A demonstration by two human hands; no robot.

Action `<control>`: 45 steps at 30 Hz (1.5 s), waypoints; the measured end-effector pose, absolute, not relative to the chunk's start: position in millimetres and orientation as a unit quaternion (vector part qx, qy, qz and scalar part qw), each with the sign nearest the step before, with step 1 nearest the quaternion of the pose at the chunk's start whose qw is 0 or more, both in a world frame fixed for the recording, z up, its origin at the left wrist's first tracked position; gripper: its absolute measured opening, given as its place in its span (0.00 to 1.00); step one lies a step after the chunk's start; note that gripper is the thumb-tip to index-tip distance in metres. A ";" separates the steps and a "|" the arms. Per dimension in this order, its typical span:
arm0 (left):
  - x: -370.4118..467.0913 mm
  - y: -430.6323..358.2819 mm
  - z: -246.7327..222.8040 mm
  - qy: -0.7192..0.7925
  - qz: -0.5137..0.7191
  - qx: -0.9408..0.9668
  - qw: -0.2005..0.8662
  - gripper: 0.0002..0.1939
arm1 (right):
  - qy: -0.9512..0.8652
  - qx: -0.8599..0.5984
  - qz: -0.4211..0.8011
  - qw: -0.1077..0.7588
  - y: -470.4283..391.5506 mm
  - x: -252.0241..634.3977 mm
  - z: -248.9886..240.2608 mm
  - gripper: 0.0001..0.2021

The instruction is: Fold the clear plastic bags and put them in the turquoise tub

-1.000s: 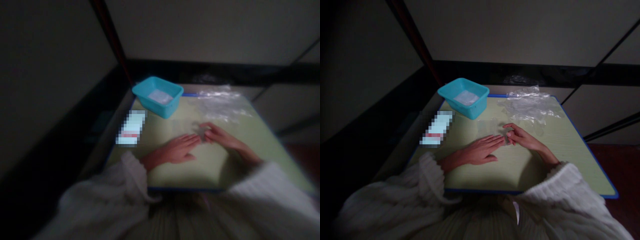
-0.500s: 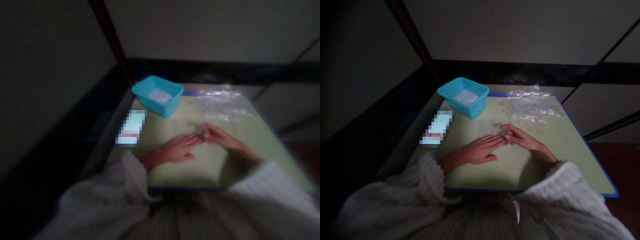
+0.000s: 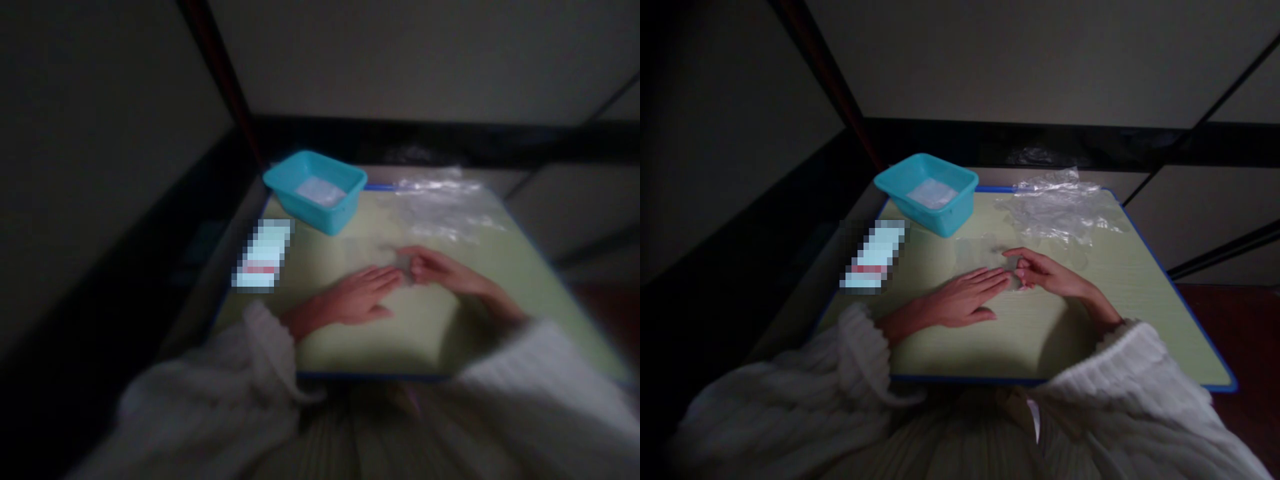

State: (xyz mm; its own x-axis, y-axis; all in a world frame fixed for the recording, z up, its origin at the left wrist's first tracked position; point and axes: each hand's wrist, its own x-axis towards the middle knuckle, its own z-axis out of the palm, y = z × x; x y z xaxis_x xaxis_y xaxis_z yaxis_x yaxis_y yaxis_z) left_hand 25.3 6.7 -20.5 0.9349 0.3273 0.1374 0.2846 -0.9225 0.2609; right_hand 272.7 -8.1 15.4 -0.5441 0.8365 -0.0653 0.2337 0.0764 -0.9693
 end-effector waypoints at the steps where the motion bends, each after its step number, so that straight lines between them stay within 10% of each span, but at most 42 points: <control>1: 25.3 6.5 -19.3 0.155 0.088 0.977 0.116 0.34 | -0.676 -0.393 0.561 0.271 -8.0 273.9 15.6 0.20; 17: 24.4 6.5 -14.1 0.127 0.091 0.983 0.096 0.31 | -0.789 -0.457 0.373 0.172 -5.5 276.0 19.1 0.17; 45: 25.3 5.4 -8.3 0.129 0.056 0.988 0.062 0.33 | -0.765 -0.454 0.428 0.159 -6.2 281.8 23.7 0.17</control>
